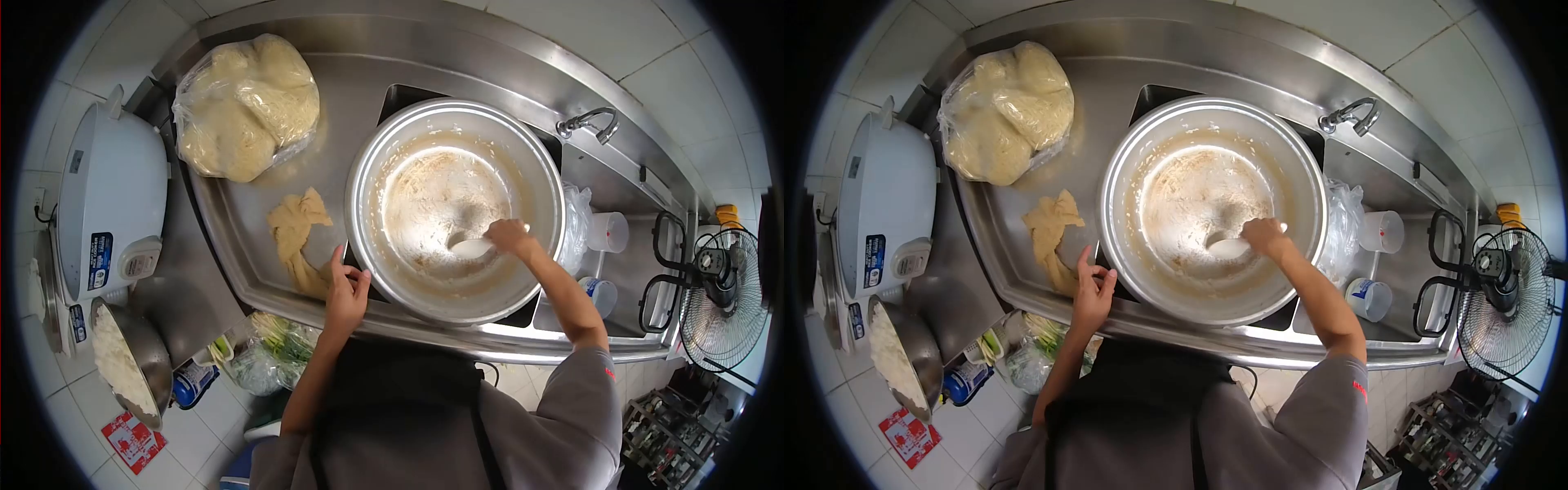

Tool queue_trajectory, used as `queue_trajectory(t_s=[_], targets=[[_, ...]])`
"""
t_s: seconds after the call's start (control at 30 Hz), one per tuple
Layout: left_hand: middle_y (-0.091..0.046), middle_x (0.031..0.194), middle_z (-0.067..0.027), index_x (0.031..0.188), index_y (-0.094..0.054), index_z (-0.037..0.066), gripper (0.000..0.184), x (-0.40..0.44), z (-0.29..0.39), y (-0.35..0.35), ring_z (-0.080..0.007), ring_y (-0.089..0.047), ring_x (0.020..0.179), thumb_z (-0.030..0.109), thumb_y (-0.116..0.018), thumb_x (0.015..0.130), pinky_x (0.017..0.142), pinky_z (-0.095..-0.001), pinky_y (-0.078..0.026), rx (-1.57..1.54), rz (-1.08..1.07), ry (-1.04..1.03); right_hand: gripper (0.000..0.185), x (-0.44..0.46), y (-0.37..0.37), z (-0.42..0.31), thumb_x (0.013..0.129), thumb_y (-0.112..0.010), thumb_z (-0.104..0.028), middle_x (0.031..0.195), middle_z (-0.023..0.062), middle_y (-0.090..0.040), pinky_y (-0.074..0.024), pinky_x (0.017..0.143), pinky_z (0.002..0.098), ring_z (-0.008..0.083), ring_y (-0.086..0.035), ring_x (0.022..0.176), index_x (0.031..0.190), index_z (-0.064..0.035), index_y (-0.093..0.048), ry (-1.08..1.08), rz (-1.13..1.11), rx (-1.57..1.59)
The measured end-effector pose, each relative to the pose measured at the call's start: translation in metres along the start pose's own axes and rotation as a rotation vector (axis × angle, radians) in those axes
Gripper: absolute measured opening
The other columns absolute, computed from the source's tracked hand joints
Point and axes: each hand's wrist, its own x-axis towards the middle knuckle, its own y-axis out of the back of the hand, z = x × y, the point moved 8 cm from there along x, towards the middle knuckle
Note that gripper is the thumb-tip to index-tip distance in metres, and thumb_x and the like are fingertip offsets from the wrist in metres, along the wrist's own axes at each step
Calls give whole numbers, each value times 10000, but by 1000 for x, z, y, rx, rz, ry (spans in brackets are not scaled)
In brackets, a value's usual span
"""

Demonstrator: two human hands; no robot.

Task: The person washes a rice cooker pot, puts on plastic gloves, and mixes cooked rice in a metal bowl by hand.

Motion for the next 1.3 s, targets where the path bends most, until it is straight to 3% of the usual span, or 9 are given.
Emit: queue_trajectory(t_s=[0.1, 0.17, 0.4, 0.6, 0.83, 0.9, 1.0, 1.07, 1.3], targets=[[-499, 730, -84, 1318, -177, -38, 617, 3, -4, -2, -151, -475, 575, 155, -528, 847, 567, -275, -409, 41, -15, -17, 271, 13, 68, 19, 797, -487, -104, 1028, 113, -569, -458, 798, 384, 264, -529, 1023, 1052, -106, -578, -304, 289, 11], [-496, 755, -88, 1329, -156, -34, 638, 6, -3, -7, -149, -470, 580, 153, -529, 846, 570, -274, -410, 65, -75, 45, 291, 42, 97, 40, 830, -420, -84, 977, 91, -552, -453, 782, 395, 265, -597, 852, 1080, -131, -562, -199, 742, -181], [-497, 822, -85, 1306, -290, 6, 529, 9, 21, -1, -155, -474, 574, 125, -519, 845, 580, -280, -420, 111, 85, -125, 240, 25, 54, 26, 782, -484, -68, 961, 138, -599, -462, 772, 391, 293, -590, 900, 982, -98, -614, 24, -98, 188], [-521, 882, -122, 1191, -468, 74, 366, 52, 81, -58, -249, -557, 651, 126, -528, 834, 580, -329, -454, 269, -99, -345, 154, -7, 140, -56, 759, -497, -63, 883, 174, -615, -473, 755, 393, 296, -601, 866, 847, -34, -620, 92, 124, 142], [-535, 872, -103, 1145, -509, 94, 311, 56, 81, -16, -228, -569, 640, 131, -529, 836, 580, -322, -463, 206, -15, -204, 147, 50, 79, 102, 793, -498, -148, 772, 149, -626, -510, 548, 389, 311, -622, 646, 840, -113, -633, -289, 780, 255], [-532, 860, -94, 1128, -525, 95, 294, 54, 62, 2, -209, -559, 620, 119, -529, 834, 578, -312, -456, 218, 46, -174, 160, 37, 31, 104, 800, -483, -144, 795, 136, -628, -503, 630, 390, 305, -619, 732, 861, -132, -631, -436, 435, 253], [-529, 840, -85, 1102, -543, 100, 269, 56, 51, 3, -206, -540, 603, 119, -528, 834, 578, -312, -447, 208, 48, -113, 152, 8, -15, 22, 791, -506, -154, 833, 130, -623, -480, 702, 396, 261, -611, 803, 862, -105, -631, -219, 219, 487], [-527, 833, -84, 1099, -545, 101, 266, 57, 54, -7, -207, -539, 612, 122, -530, 834, 582, -312, -446, 198, 16, -150, 149, 2, -14, -53, 806, -501, -166, 820, 113, -624, -492, 665, 389, 259, -621, 755, 855, -97, -623, 73, 121, 207], [-512, 806, -83, 1091, -551, 78, 261, 46, 53, 0, -188, -496, 599, 93, -529, 831, 578, -296, -426, 151, 18, -159, 223, -8, 21, 13, 799, -506, -140, 862, 44, -625, -505, 623, 370, 228, -626, 795, 993, -166, -613, -46, 46, -118]])
